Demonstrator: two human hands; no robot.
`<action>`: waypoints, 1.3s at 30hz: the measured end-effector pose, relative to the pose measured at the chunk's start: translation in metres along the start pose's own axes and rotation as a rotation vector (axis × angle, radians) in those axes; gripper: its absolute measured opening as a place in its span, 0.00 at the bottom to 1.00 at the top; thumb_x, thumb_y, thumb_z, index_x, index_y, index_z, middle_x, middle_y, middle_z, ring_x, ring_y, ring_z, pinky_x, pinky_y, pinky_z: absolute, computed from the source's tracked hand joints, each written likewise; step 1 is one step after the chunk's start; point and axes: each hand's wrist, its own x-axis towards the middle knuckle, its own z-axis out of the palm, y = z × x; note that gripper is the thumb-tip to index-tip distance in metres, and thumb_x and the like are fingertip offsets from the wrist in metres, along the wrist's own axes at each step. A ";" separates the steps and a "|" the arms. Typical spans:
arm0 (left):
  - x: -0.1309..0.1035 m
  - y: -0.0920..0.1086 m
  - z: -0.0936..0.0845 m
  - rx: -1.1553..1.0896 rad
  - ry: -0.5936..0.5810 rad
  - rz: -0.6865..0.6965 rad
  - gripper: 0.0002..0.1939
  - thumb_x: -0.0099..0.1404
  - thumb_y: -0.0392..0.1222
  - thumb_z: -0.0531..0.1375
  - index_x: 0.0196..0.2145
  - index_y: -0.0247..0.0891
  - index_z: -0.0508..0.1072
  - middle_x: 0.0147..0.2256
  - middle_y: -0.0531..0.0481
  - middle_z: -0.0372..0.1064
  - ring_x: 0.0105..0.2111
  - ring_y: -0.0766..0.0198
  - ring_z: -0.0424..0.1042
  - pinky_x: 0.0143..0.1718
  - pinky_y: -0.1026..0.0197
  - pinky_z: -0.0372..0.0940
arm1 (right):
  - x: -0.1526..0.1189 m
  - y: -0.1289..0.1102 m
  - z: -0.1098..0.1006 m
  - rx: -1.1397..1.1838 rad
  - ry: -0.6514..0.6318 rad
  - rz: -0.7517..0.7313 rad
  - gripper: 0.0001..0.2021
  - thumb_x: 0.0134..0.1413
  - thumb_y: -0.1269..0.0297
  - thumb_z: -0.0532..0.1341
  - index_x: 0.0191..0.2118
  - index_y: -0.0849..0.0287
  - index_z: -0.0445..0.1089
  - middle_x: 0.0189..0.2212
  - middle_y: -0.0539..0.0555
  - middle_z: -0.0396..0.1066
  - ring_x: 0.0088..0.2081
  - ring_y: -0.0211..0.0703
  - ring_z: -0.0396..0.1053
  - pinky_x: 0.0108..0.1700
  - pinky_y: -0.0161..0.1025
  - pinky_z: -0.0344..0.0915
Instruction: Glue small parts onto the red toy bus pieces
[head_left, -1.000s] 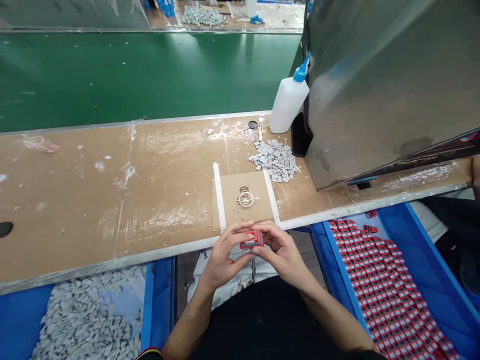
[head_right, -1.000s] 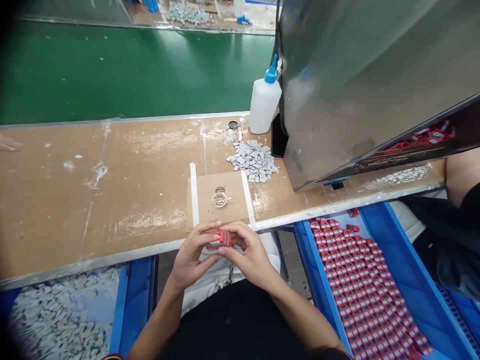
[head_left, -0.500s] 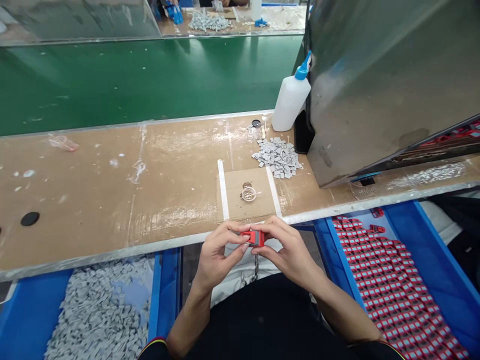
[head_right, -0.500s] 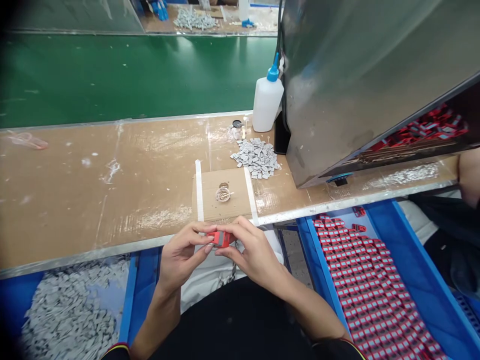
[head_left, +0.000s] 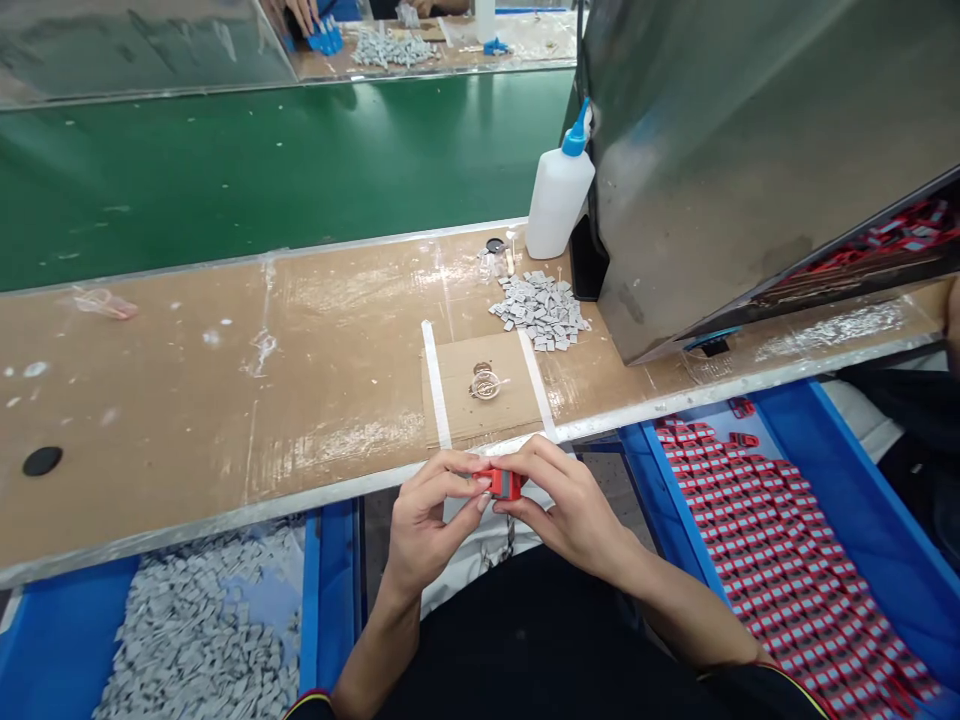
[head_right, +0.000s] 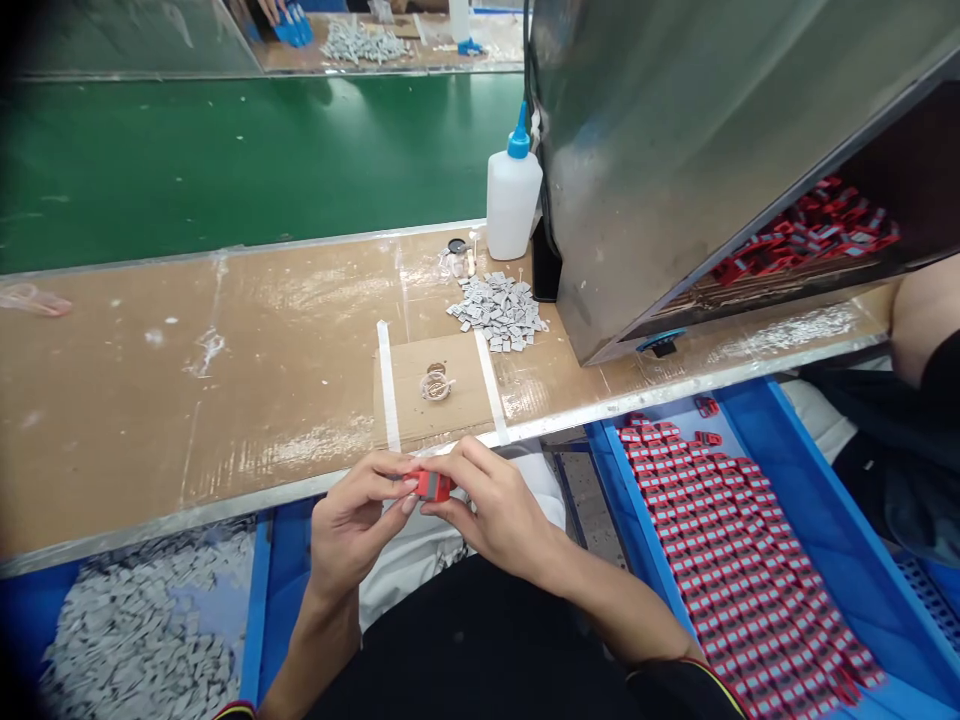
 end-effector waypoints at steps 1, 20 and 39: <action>-0.001 -0.001 0.001 -0.032 -0.008 0.000 0.09 0.66 0.30 0.66 0.41 0.43 0.81 0.42 0.47 0.77 0.45 0.60 0.78 0.48 0.60 0.73 | -0.001 0.002 0.003 0.055 0.026 0.012 0.13 0.65 0.62 0.65 0.53 0.53 0.74 0.37 0.54 0.72 0.37 0.43 0.71 0.42 0.39 0.71; 0.013 0.005 -0.001 0.406 -0.290 0.072 0.17 0.69 0.38 0.65 0.55 0.38 0.75 0.48 0.41 0.81 0.47 0.54 0.82 0.51 0.56 0.76 | -0.002 0.006 -0.020 -0.317 -0.027 -0.151 0.05 0.70 0.67 0.57 0.41 0.57 0.69 0.46 0.59 0.76 0.46 0.47 0.75 0.46 0.44 0.73; 0.028 0.002 0.030 0.240 -0.407 -0.260 0.27 0.66 0.50 0.66 0.59 0.40 0.71 0.48 0.41 0.82 0.40 0.53 0.84 0.45 0.53 0.79 | -0.040 0.029 -0.050 -0.111 0.064 0.016 0.05 0.69 0.69 0.58 0.38 0.57 0.70 0.40 0.57 0.78 0.42 0.44 0.77 0.44 0.38 0.71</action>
